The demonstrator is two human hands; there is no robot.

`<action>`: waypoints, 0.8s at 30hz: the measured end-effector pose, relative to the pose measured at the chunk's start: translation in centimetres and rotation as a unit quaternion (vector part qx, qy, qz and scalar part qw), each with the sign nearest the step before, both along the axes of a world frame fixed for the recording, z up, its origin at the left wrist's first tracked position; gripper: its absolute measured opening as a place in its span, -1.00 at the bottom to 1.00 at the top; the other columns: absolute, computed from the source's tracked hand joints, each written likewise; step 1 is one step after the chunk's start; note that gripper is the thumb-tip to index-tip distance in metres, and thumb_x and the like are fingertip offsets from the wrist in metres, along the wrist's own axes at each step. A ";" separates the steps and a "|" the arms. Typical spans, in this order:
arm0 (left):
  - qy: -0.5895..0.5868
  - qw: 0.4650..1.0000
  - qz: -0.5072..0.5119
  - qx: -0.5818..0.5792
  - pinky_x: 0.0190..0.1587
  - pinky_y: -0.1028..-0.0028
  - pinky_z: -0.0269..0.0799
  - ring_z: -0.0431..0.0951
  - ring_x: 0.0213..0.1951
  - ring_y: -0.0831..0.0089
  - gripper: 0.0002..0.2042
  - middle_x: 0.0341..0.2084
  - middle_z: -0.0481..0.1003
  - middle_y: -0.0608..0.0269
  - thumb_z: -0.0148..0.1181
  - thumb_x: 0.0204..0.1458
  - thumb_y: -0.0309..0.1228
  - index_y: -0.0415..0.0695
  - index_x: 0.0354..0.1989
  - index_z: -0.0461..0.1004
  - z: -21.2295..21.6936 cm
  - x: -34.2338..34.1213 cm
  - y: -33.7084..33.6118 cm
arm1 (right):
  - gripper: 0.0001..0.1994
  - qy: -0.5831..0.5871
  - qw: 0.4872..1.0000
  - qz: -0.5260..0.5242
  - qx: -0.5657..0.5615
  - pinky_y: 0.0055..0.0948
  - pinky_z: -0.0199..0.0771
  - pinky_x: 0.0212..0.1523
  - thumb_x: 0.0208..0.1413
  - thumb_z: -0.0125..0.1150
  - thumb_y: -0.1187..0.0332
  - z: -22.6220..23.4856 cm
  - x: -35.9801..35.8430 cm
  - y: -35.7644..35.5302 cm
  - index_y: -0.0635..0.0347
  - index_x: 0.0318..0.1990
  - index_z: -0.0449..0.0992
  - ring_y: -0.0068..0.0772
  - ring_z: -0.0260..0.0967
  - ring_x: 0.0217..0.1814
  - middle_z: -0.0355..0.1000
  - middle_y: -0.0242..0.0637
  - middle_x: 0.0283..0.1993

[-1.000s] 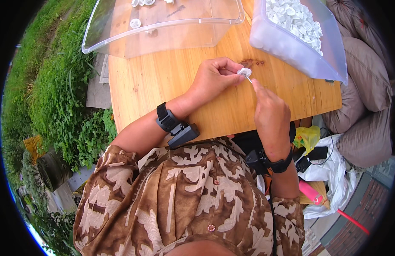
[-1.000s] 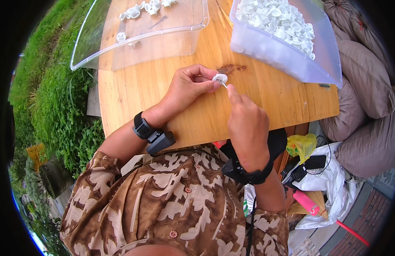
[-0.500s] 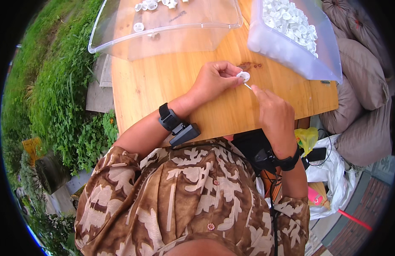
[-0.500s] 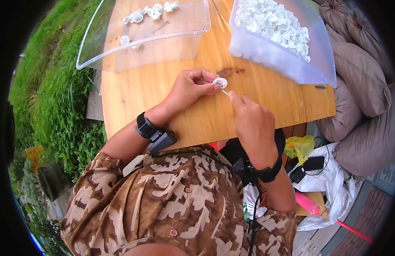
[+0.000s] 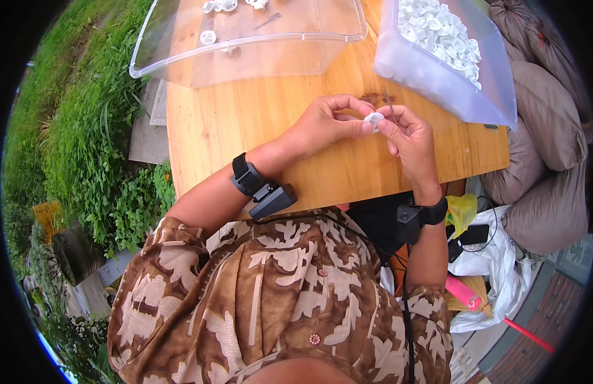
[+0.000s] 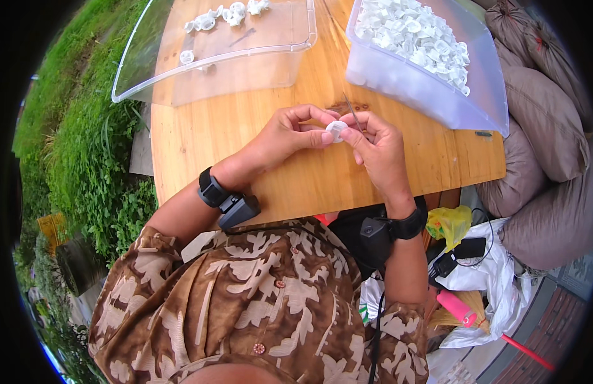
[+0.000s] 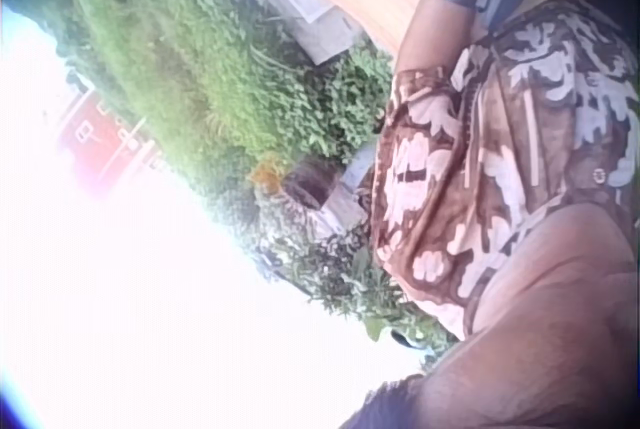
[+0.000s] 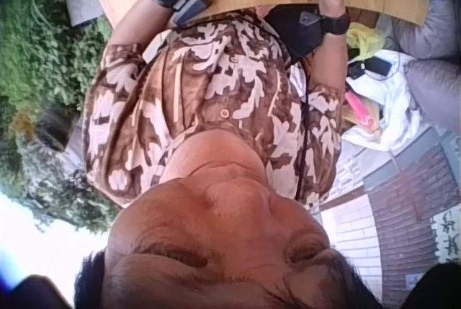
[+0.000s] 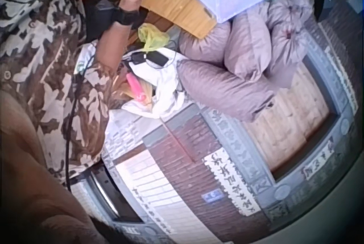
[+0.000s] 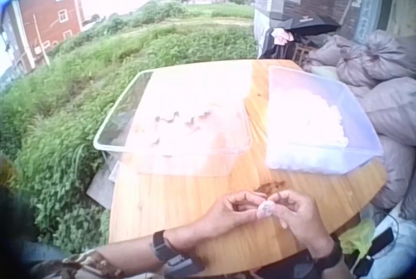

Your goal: Using a metal pick to scrape or clean individual small white plastic components at a workbench.

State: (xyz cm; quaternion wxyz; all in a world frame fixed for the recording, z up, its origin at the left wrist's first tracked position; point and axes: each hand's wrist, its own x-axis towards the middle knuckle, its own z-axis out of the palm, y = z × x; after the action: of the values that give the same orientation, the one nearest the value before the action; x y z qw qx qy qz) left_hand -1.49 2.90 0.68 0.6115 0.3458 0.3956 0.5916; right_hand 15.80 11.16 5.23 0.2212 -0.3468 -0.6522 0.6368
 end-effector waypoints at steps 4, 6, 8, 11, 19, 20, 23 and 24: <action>0.001 1.000 -0.001 -0.016 -0.05 0.58 0.45 0.55 -0.15 0.57 -0.78 -0.21 0.56 0.24 0.27 0.03 -0.54 -0.27 -0.14 0.47 -0.2 -0.2 0.0 | -0.89 0.025 0.999 -0.023 0.011 -0.78 0.13 -0.61 0.12 0.22 0.46 -1.1 -0.4 0.4 0.27 -0.22 0.49 -0.83 0.18 -0.56 0.48 -0.45 -0.37; 0.003 1.000 0.006 -0.013 -0.05 0.58 0.45 0.55 -0.15 0.57 -0.78 -0.20 0.56 0.24 0.26 0.03 -0.55 -0.27 -0.14 0.47 -0.4 -0.2 0.0 | -0.90 0.032 0.999 -0.027 0.003 -0.78 0.13 -0.61 0.11 0.23 0.47 -1.4 -0.5 0.4 0.26 -0.23 0.49 -0.83 0.18 -0.56 0.48 -0.45 -0.37; 0.007 1.000 0.010 -0.001 -0.04 0.56 0.46 0.55 -0.14 0.57 -0.79 -0.19 0.55 0.24 0.26 0.02 -0.56 -0.27 -0.16 0.48 -0.4 -0.2 -0.1 | -0.86 0.025 0.999 -0.024 0.006 -0.76 0.14 -0.60 0.13 0.21 0.44 -1.4 -0.6 0.1 0.28 -0.18 0.49 -0.81 0.19 -0.55 0.46 -0.48 -0.39; 0.007 0.999 0.040 0.036 -0.02 0.55 0.45 0.54 -0.13 0.56 -0.80 -0.17 0.55 0.23 0.27 0.01 -0.58 -0.26 -0.17 0.47 -0.7 -0.3 0.1 | -0.77 -0.032 0.993 -0.076 0.083 -0.72 0.15 -0.60 0.19 0.12 0.42 -0.4 -0.8 -1.0 0.30 -0.04 0.48 -0.78 0.17 -0.58 0.43 -0.50 -0.43; -0.014 0.999 0.046 -0.005 0.02 0.52 0.44 0.54 -0.12 0.55 -0.79 -0.17 0.54 0.24 0.28 0.00 -0.59 -0.25 -0.17 0.47 -0.9 -1.2 0.0 | -0.65 -0.145 0.970 -0.055 0.190 -0.55 0.25 -0.58 0.21 -0.03 0.51 0.1 0.8 -5.0 0.11 0.14 0.44 -0.64 0.17 -0.67 0.37 -0.36 -0.54; -0.015 0.999 0.046 -0.003 0.02 0.52 0.44 0.54 -0.11 0.54 -0.79 -0.17 0.54 0.24 0.28 -0.01 -0.59 -0.24 -0.18 0.47 -0.9 -1.1 0.2 | -0.65 -0.149 0.966 -0.049 0.205 -0.53 0.28 -0.56 0.20 -0.03 0.53 -0.1 1.0 -5.0 0.11 0.13 0.46 -0.58 0.21 -0.66 0.37 -0.33 -0.55; -0.019 0.999 0.040 0.002 0.03 0.52 0.44 0.54 -0.11 0.53 -0.79 -0.17 0.54 0.23 0.28 -0.01 -0.60 -0.24 -0.19 0.47 -0.8 -1.0 0.4 | -0.63 -0.152 0.956 -0.045 0.245 -0.46 0.35 -0.49 0.16 -0.03 0.56 -0.9 1.3 -4.9 0.11 0.11 0.47 -0.45 0.30 -0.62 0.37 -0.26 -0.56; -0.019 0.999 0.039 0.003 0.03 0.52 0.44 0.54 -0.11 0.53 -0.79 -0.17 0.54 0.23 0.28 -0.01 -0.60 -0.24 -0.19 0.47 -0.8 -1.0 0.4 | -0.62 -0.154 0.949 -0.044 0.273 -0.42 0.38 -0.45 0.13 -0.03 0.57 -1.0 1.2 -4.8 0.12 0.11 0.46 -0.38 0.35 -0.59 0.38 -0.21 -0.56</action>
State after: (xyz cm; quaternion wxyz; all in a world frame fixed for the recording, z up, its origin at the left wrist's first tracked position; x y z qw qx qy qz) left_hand -2.54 3.32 -0.12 0.5946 0.3206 0.3950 0.6227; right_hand 16.99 6.34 4.21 0.2321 -0.3954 -0.8113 0.3627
